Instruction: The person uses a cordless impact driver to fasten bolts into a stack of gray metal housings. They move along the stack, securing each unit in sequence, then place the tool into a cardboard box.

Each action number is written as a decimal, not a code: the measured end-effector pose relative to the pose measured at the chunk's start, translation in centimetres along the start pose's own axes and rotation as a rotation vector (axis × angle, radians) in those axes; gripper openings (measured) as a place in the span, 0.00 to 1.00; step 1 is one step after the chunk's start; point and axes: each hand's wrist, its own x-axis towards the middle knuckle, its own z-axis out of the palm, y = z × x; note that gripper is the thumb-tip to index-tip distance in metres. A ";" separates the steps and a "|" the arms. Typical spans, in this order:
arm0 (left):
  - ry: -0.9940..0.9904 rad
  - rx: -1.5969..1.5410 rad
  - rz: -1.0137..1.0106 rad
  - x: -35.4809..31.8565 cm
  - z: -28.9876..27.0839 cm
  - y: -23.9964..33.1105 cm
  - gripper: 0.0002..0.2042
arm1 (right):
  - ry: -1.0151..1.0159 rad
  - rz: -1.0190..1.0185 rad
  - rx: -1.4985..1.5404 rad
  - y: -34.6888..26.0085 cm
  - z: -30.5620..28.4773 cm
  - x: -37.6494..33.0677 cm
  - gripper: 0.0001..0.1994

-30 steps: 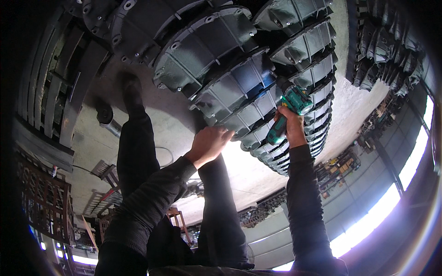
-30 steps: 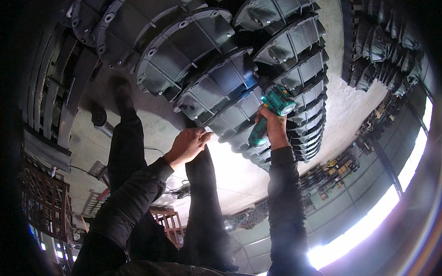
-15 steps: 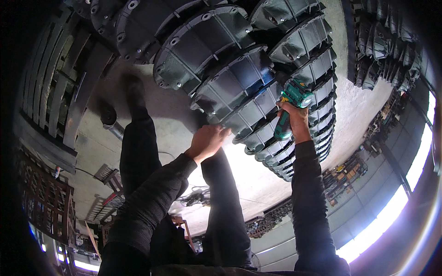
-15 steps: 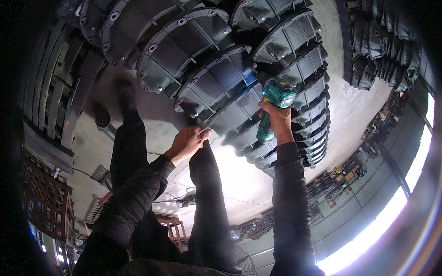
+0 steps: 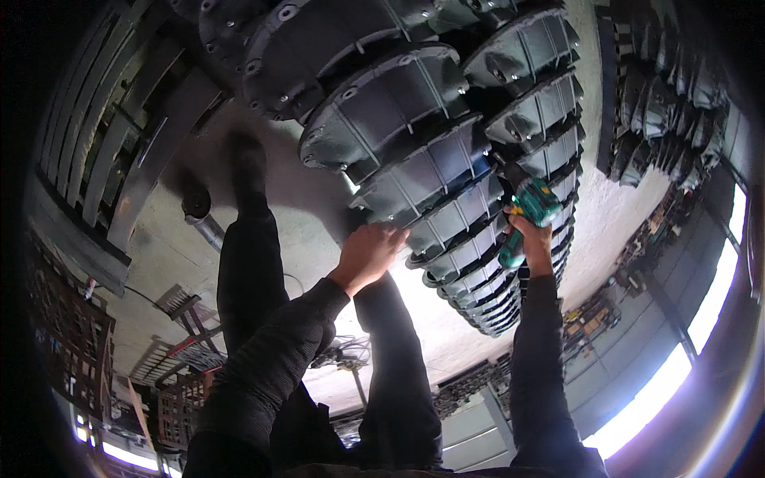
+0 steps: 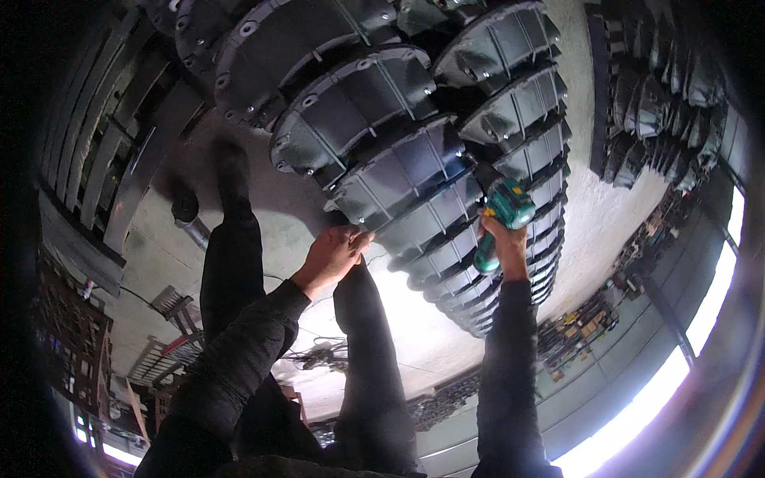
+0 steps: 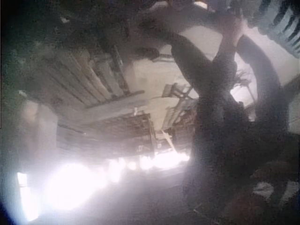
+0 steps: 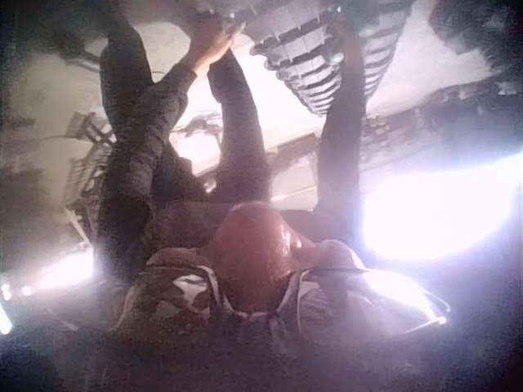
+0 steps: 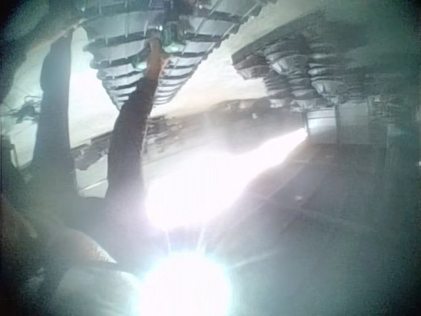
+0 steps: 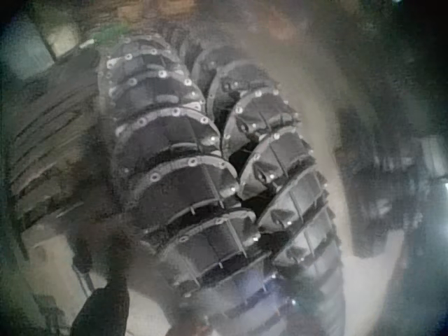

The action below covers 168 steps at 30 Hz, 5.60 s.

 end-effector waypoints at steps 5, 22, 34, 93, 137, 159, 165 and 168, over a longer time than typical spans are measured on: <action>-0.065 0.026 -0.005 0.7 -0.4 -0.1 0.05 | -0.092 -0.093 0.007 -5.4 4.3 0.0 0.15; -0.029 -0.112 -0.124 1.9 -2.9 0.3 0.08 | -0.085 0.000 -0.066 -10.3 11.1 3.3 0.07; 0.092 -0.195 -0.099 2.3 -4.6 1.2 0.13 | -0.084 0.024 -0.147 -10.1 11.0 4.0 0.04; -0.026 -0.081 -0.326 -3.8 -4.5 -1.7 0.17 | -0.289 -0.081 -0.362 -1.8 21.9 -11.4 0.12; -0.083 0.124 -0.131 -4.2 -6.2 -1.7 0.07 | -0.150 -0.028 -0.320 -0.2 22.3 -11.0 0.09; -0.124 0.199 -0.182 -3.1 -4.1 -2.6 0.10 | -0.114 -0.309 0.048 -11.4 18.3 -2.2 0.14; -0.074 0.186 -0.172 -2.4 -5.9 -2.4 0.10 | -0.056 -0.332 -0.014 -18.7 21.8 3.5 0.07; -0.025 0.165 -0.150 -1.9 -6.7 -2.4 0.08 | -0.042 -0.283 -0.051 -19.6 22.6 4.0 0.08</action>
